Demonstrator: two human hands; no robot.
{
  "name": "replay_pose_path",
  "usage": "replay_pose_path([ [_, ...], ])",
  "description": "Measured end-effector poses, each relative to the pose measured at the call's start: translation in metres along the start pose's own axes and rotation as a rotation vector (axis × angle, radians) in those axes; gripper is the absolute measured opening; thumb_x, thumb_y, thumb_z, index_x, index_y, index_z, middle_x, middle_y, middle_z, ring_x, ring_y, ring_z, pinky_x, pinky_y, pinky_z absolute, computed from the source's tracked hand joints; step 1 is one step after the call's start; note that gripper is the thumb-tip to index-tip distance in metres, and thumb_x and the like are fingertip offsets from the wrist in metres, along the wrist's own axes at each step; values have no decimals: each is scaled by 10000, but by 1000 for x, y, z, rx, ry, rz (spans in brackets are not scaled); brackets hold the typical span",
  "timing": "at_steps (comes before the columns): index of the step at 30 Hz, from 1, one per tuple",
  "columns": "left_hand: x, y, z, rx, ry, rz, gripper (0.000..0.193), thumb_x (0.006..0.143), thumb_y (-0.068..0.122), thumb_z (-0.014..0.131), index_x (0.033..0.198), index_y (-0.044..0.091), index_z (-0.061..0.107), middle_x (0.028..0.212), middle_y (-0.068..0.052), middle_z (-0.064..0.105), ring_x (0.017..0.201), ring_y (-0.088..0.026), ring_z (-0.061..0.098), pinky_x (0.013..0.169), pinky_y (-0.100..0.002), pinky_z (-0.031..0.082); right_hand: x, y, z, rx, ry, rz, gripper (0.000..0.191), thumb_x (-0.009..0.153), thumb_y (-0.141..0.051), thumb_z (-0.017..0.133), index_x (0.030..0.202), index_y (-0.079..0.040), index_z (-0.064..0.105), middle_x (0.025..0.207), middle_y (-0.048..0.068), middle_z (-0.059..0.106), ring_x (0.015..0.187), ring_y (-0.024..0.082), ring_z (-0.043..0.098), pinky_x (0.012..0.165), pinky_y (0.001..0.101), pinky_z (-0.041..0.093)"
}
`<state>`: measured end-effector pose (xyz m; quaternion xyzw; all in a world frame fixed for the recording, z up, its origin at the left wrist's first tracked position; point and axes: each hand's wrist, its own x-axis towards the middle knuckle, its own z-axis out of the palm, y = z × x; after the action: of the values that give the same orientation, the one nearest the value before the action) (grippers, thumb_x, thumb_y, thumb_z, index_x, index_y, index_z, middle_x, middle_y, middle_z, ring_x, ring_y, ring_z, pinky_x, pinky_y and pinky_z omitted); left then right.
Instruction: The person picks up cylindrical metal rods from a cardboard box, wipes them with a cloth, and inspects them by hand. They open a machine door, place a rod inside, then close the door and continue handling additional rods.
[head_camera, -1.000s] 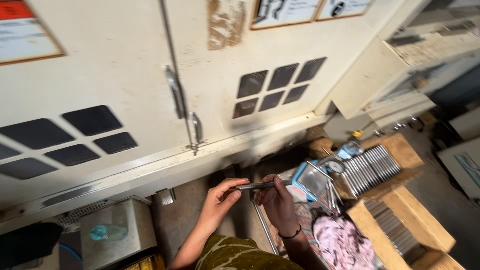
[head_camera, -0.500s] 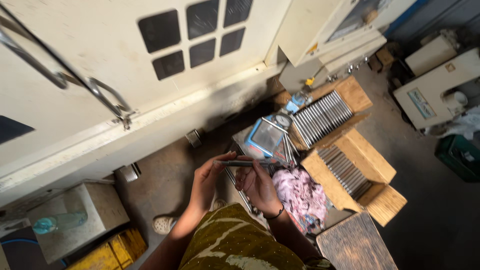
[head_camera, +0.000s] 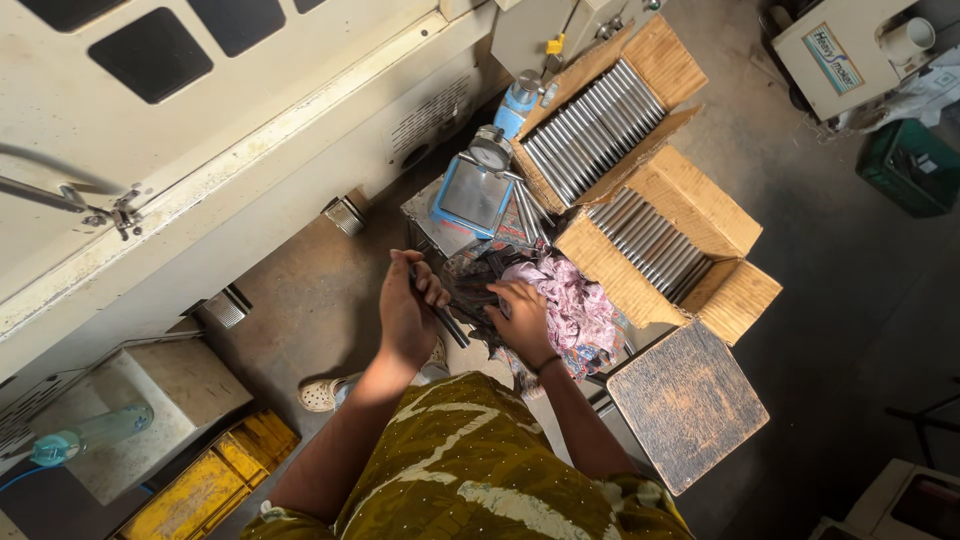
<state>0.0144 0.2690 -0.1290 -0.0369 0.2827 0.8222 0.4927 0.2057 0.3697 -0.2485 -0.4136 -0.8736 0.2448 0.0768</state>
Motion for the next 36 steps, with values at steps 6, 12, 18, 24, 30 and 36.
replay_pose_path([
  [6,1,-32,6,21,-4,-136,294,1092,398,434,1038,123,524,745,14,410,634,-109,407,618,-304,386,12,11,12,-389,-132,-130,581,863,-249,684,1430,-193,571,1559,61,447,1532,319,218,1190,719,78],
  [12,0,-28,4,44,11,-87,328,1102,418,441,1051,108,534,735,24,392,634,-107,398,622,-297,377,-12,59,-26,-549,-186,92,672,801,-63,613,1442,-256,553,1644,64,331,1538,343,86,1063,749,244],
  [18,-4,-23,2,44,41,-46,343,1089,432,450,1057,103,538,732,25,382,637,-109,392,617,-303,366,-10,80,-33,-367,119,-18,380,835,-71,594,1190,-159,695,1273,76,656,1313,306,544,1065,501,483],
  [24,-17,-9,15,32,92,-24,326,1065,429,463,1052,113,543,735,14,388,652,-124,411,629,-304,384,13,63,-32,-367,295,86,276,815,-162,608,1043,-73,734,1027,119,698,1009,337,638,908,488,496],
  [30,-45,19,10,55,67,167,265,1071,313,511,970,72,559,789,-20,482,732,-172,508,723,-339,464,2,6,-9,-360,324,114,225,845,-328,663,992,-203,777,1293,49,688,1347,371,456,1124,752,103],
  [36,-76,32,-1,282,-62,399,221,1081,214,497,981,35,582,947,-108,700,1019,-197,687,934,-332,531,-2,-96,-1,758,-46,-374,255,1043,-233,533,1172,-92,701,1359,42,731,1269,226,653,1136,333,442],
])
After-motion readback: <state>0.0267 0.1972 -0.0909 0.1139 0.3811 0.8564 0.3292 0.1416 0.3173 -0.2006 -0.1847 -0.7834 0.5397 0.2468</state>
